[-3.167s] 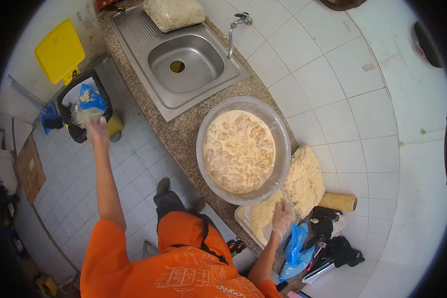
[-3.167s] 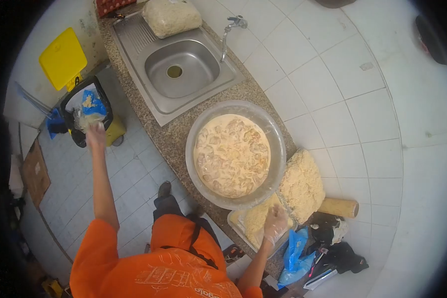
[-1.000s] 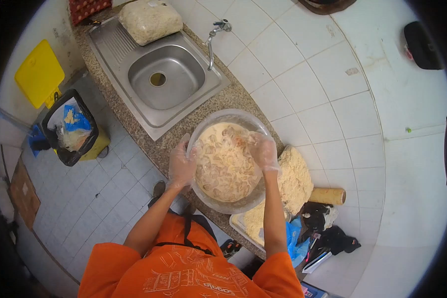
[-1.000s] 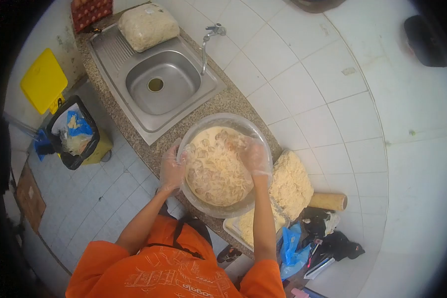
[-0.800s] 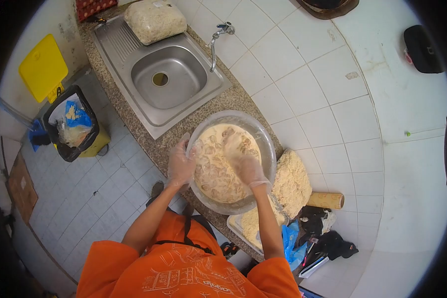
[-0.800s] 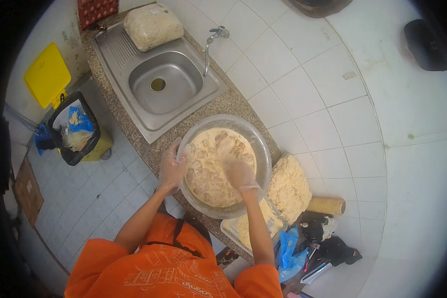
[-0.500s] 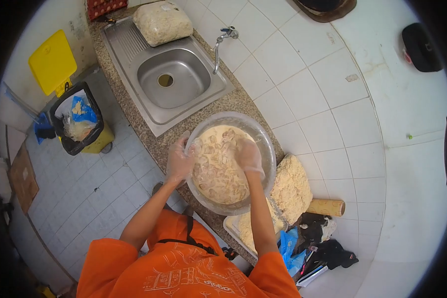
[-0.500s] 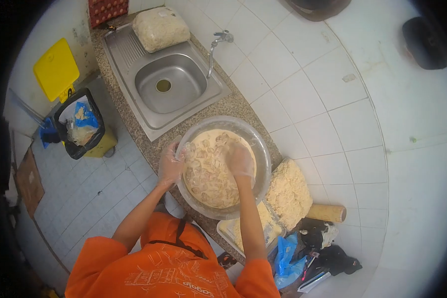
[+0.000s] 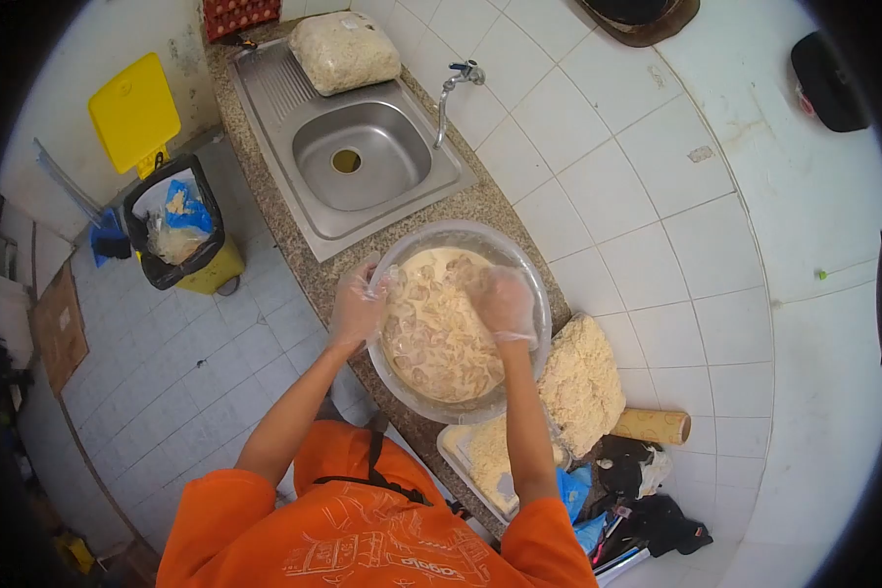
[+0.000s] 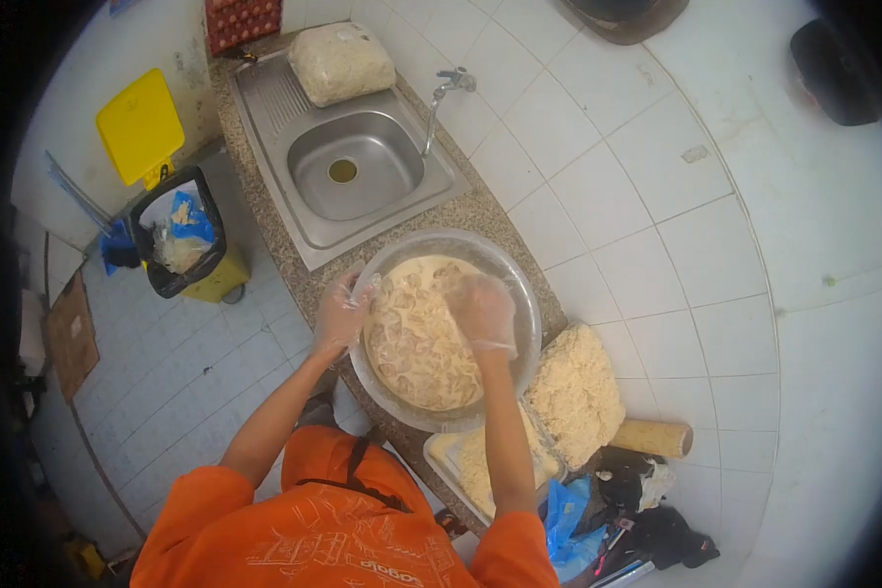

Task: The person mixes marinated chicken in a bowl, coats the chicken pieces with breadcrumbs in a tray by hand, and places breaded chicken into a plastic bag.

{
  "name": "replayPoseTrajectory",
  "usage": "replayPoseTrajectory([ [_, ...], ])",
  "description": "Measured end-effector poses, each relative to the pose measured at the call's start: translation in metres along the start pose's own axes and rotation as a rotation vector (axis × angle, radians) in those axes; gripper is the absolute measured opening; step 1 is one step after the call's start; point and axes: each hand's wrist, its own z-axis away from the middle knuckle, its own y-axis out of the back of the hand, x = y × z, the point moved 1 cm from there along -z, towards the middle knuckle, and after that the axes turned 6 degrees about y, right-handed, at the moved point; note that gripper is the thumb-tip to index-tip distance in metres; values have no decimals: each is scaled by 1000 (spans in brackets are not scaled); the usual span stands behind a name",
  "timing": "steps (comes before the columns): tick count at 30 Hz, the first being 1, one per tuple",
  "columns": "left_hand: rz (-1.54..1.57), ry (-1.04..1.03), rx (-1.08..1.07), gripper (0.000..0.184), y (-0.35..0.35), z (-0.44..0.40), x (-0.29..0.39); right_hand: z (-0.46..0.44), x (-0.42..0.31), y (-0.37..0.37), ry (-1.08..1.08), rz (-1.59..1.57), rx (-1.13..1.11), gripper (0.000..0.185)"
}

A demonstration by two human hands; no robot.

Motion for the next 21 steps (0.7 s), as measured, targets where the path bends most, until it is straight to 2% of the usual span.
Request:
replayPoseTrajectory([
  [3, -133, -19, 28, 48, 2, 3, 4, 20, -6, -55, 64, -43, -38, 26],
  [5, -42, 18, -25, 48, 3, 7, 13, 33, -15, -65, 137, -87, -145, 25],
  [6, 7, 37, -46, 48, 5, 7, 18, 36, -16, -60, 102, -104, -96, 25],
  [9, -112, 44, -3, 46, 1, 7, 13, 50, -20, -18, 18, -163, -15, 27],
  [14, 58, 104, -53, 42, 0, 9, 24, 86, 9, 72, -106, -226, 100, 29],
  [16, 59, 130, -55, 41, 4, 14, 35, 114, 16, 105, -158, -319, 111, 20],
  [18, 36, 144, -56, 41, 3, 14, 38, 151, 28, 126, -246, -259, 187, 17],
  [21, -104, 131, 12, 42, -5, 9, 14, 199, 29, 159, -414, -121, 99, 18],
])
